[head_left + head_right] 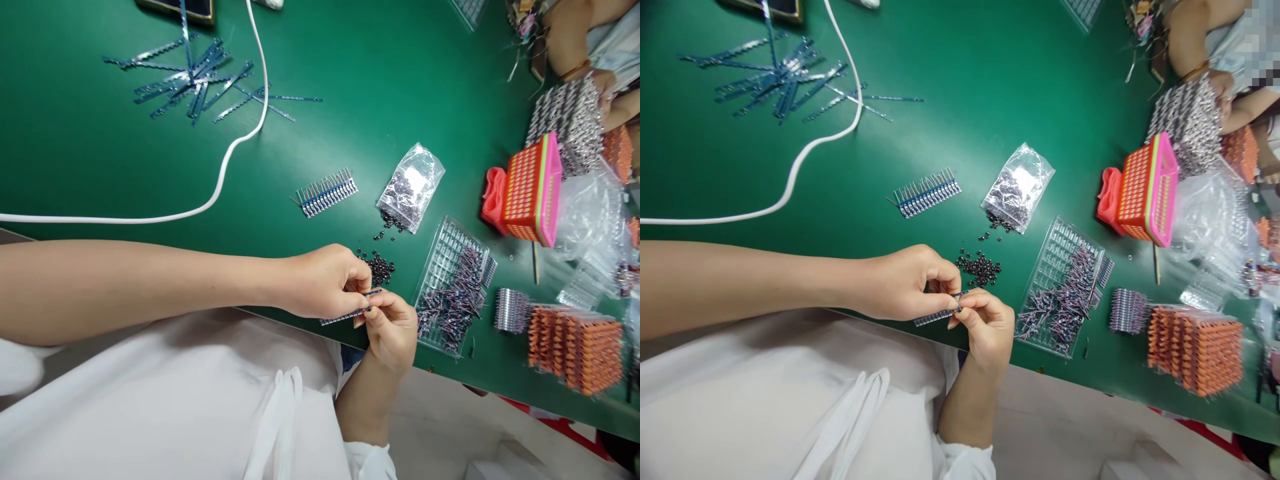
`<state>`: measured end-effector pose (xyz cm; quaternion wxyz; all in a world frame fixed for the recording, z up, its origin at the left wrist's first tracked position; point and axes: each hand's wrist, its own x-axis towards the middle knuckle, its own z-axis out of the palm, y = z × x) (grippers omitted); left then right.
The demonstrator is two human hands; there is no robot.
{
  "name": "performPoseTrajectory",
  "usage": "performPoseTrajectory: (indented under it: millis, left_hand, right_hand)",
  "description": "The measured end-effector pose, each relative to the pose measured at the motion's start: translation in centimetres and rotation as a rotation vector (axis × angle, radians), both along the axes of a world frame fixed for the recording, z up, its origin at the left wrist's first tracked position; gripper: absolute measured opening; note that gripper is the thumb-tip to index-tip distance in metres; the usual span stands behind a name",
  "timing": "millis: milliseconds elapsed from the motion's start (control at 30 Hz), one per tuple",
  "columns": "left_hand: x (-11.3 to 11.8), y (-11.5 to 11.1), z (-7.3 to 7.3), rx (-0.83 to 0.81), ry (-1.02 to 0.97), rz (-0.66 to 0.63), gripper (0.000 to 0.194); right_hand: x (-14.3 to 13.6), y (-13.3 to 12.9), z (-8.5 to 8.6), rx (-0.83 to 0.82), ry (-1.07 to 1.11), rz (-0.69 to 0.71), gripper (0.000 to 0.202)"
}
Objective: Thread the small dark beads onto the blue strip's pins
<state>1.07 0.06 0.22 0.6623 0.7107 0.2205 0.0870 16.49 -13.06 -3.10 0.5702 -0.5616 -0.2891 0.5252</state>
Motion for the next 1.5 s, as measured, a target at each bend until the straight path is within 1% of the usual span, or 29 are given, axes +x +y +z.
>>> performPoseTrajectory:
  millis: [100,200,367,400,467,533,567,633,700,800,867,967,1033,1100,1167,1233,1300,1400,1500]
  left_hand:
    - [0.0,0.0,0.0,0.006,0.008,0.003,0.013]
    - [0.0,0.2,0.0,0.036,0.025,0.003,0.012]
    - [0.1,0.6,0.1,0.078,0.086,0.001,0.012]
    - [0.1,0.7,0.1,0.068,0.094,0.015,0.012]
    - [0.2,0.7,0.1,-0.004,0.093,0.053,0.013]
    - [0.3,0.7,-0.1,-0.107,0.083,0.077,0.023]
    - [0.3,0.6,-0.1,-0.143,0.079,0.075,0.027]
    - [0.3,0.6,-0.3,-0.157,0.074,0.059,0.025]
    - [0.2,0.5,-0.3,-0.107,0.07,0.048,0.022]
    - [0.0,0.6,-0.2,0.004,0.048,0.009,0.024]
    - [-0.2,0.6,-0.1,0.05,0.012,-0.038,0.026]
    - [-0.3,0.7,-0.1,0.067,-0.006,-0.085,0.026]
    - [-0.4,0.7,-0.1,0.054,-0.02,-0.138,0.026]
    - [-0.3,0.7,0.0,0.049,-0.004,-0.154,0.027]
    - [-0.3,0.8,0.0,0.051,0.028,-0.122,0.028]
    - [-0.2,0.8,0.1,0.05,0.054,-0.071,0.028]
    - [-0.1,0.8,0.1,0.043,0.071,-0.024,0.029]
    - [-0.1,0.9,0.2,0.007,0.087,0.019,0.03]
    - [0.0,0.9,0.2,-0.034,0.087,0.039,0.031]
  right_hand:
    - [0.0,0.0,0.0,-0.003,-0.019,-0.004,0.009]
    - [-0.1,-0.2,-0.2,-0.022,-0.061,-0.023,0.013]
    - [-0.5,-0.1,-0.5,-0.03,-0.106,-0.091,0.014]
    - [-0.6,0.0,-0.6,-0.026,-0.129,-0.121,0.014]
    - [-0.8,0.2,-0.6,-0.006,-0.182,-0.197,0.016]
    - [-1.0,0.4,-0.6,0.013,-0.217,-0.264,0.017]
    - [-1.1,0.4,-0.5,0.019,-0.224,-0.287,0.018]
    - [-1.2,0.5,-0.4,0.024,-0.217,-0.313,0.018]
    - [-1.1,0.6,-0.2,0.022,-0.193,-0.32,0.018]
    - [-1.0,0.7,0.0,0.012,-0.137,-0.306,0.021]
    - [-1.0,0.7,0.0,0.02,-0.07,-0.267,0.022]
    - [-1.0,0.5,0.0,0.038,0.024,-0.197,0.022]
    - [-1.1,0.2,0.0,0.034,0.011,-0.179,0.022]
    - [-1.1,-0.4,0.3,0.015,-0.093,-0.185,0.02]
    - [-0.8,-1.2,0.8,0.017,-0.261,-0.23,0.016]
    - [-0.1,-2.0,1.3,0.04,-0.417,-0.331,0.014]
    - [1.0,-2.6,1.7,0.013,-0.504,-0.447,0.014]
    - [2.7,-3.1,1.9,-0.041,-0.523,-0.551,0.019]
    - [3.9,-3.3,1.7,-0.028,-0.499,-0.63,0.024]
